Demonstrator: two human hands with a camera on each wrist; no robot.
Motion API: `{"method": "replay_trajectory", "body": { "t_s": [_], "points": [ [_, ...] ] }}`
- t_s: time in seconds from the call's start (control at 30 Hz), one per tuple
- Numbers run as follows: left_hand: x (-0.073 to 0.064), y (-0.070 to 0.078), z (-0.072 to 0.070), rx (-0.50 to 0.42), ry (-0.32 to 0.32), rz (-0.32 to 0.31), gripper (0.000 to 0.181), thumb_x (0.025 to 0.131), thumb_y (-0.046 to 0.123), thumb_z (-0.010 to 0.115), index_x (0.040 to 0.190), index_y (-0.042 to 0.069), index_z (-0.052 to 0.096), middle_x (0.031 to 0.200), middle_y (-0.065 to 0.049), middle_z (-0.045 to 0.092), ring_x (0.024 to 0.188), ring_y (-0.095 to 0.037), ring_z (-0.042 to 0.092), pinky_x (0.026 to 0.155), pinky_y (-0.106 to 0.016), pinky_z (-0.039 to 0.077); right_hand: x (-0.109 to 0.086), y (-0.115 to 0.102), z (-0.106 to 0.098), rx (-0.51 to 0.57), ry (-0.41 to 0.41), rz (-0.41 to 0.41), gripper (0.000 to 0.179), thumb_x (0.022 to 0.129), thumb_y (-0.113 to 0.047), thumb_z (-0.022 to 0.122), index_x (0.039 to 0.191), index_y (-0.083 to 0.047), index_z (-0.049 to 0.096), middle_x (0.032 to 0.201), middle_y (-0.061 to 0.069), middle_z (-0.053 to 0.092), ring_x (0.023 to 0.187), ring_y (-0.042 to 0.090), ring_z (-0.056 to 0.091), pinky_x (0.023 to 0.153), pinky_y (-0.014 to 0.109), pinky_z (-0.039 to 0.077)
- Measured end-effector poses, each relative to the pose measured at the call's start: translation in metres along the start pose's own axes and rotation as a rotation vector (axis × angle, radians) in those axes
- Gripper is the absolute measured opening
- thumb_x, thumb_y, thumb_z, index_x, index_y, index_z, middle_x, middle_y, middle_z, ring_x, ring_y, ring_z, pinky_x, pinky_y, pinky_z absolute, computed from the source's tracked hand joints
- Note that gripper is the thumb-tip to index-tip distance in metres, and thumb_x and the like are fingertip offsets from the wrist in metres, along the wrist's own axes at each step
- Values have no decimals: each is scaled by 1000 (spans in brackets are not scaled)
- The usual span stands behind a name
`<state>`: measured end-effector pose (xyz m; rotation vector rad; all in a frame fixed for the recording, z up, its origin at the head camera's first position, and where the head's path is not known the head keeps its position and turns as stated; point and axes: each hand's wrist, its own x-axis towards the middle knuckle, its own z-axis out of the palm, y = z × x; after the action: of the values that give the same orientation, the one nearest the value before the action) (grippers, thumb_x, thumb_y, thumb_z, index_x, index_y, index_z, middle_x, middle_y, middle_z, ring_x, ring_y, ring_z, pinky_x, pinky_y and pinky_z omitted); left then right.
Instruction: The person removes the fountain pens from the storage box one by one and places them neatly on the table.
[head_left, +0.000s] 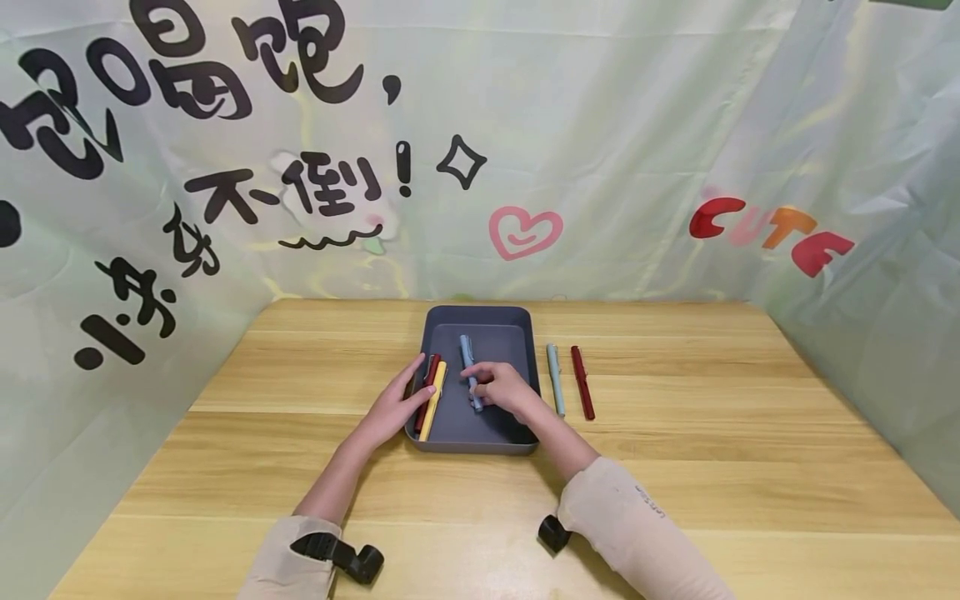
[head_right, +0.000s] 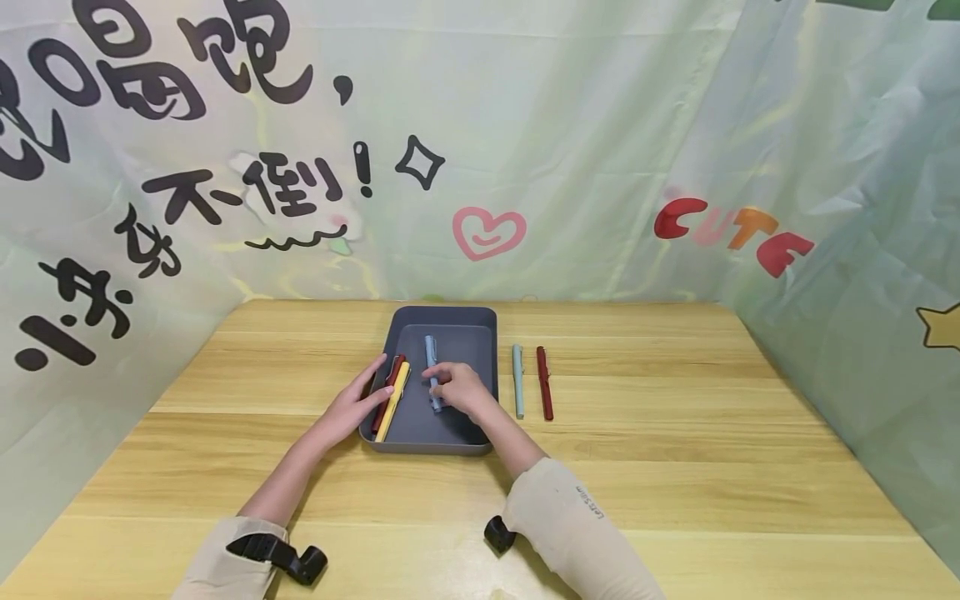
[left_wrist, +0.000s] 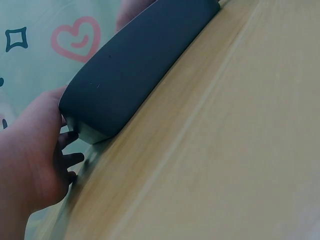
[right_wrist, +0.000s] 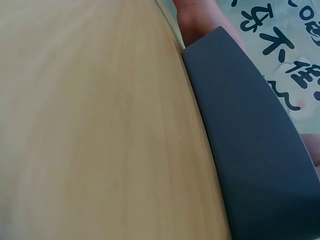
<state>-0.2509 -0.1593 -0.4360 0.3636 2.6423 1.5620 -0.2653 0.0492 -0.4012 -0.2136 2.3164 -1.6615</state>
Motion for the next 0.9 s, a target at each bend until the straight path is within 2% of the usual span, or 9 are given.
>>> {"method": "replay_trajectory", "body": {
  "t_s": [0.37,0.9],
  "points": [
    [1,2,1,6,4,-1,65,93,33,54,148,18,22,148,-13,20,134,-31,17,105,-51,16,-2,-1,-2,-24,1,0,34,81,11,61,114,1,62,99,14,55,73,17,58,67,29,52],
    [0,1,1,5,12,-23,65,92,35,55,148,21,23,148,-13,21,134,-31,18,105,-51,17,-11,-4,-13,-60,9,-19,34,82,7,63,115,-1,63,104,14,55,78,18,58,70,30,52]
  ]
}}
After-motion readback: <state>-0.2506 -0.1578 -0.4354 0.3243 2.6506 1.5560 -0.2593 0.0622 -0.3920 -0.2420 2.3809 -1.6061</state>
